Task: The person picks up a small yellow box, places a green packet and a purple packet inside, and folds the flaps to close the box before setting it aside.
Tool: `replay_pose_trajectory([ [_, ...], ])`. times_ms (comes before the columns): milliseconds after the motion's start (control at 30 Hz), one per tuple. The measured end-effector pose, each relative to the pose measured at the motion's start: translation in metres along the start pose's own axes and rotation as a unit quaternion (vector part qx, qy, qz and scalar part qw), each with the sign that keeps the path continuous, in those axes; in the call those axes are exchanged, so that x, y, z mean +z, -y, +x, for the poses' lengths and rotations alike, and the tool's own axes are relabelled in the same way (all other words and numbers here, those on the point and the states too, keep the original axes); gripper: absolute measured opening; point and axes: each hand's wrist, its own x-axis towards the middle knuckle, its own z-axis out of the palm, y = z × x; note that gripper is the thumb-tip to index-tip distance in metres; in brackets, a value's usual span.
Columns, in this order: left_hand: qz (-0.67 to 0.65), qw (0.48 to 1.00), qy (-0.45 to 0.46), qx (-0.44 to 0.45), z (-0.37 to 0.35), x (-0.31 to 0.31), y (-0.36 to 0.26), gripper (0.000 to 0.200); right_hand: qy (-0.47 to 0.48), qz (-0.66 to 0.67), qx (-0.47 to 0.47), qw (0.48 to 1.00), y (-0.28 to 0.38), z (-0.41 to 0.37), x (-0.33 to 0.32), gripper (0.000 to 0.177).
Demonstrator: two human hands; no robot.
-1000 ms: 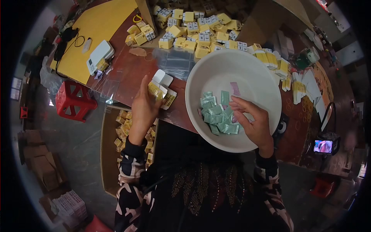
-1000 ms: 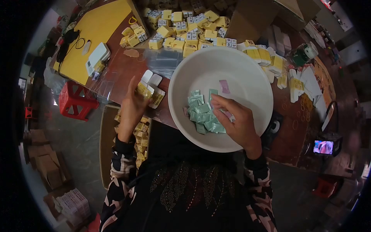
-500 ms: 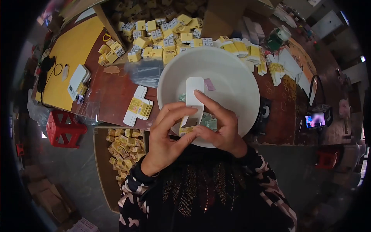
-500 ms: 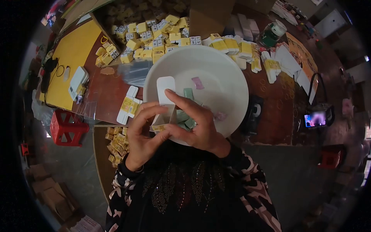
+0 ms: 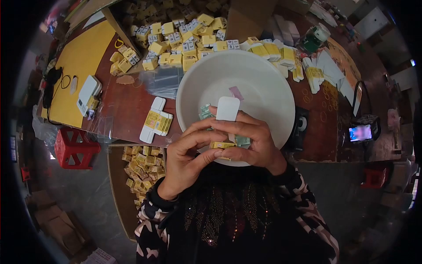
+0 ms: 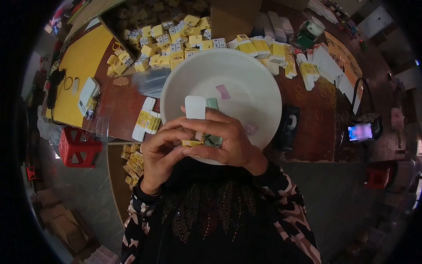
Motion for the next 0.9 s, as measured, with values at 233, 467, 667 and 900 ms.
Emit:
replay_pose_trajectory([
  [233, -0.096, 0.995, -0.031, 0.014, 0.001, 0.004, 0.008, 0.032, 0.04, -0.105, -0.065, 0.992, 0.001, 0.006, -0.008, 0.04],
  [467, -0.153, 0.984, -0.088, -0.02, 0.007, 0.005, 0.002, 0.039, -0.03, -0.068, -0.038, 0.996, 0.003, 0.004, 0.005, 0.037],
  [667, -0.072, 0.996, -0.06, -0.001, 0.004, 0.005, 0.005, 0.038, -0.005, -0.028, -0.039, 0.999, 0.004, 0.005, -0.005, 0.034],
  [900, 0.033, 0.998, -0.055, 0.011, 0.004, 0.006, 0.002, 0.039, -0.039, 0.036, 0.046, 0.998, 0.004, 0.001, 0.002, 0.028],
])
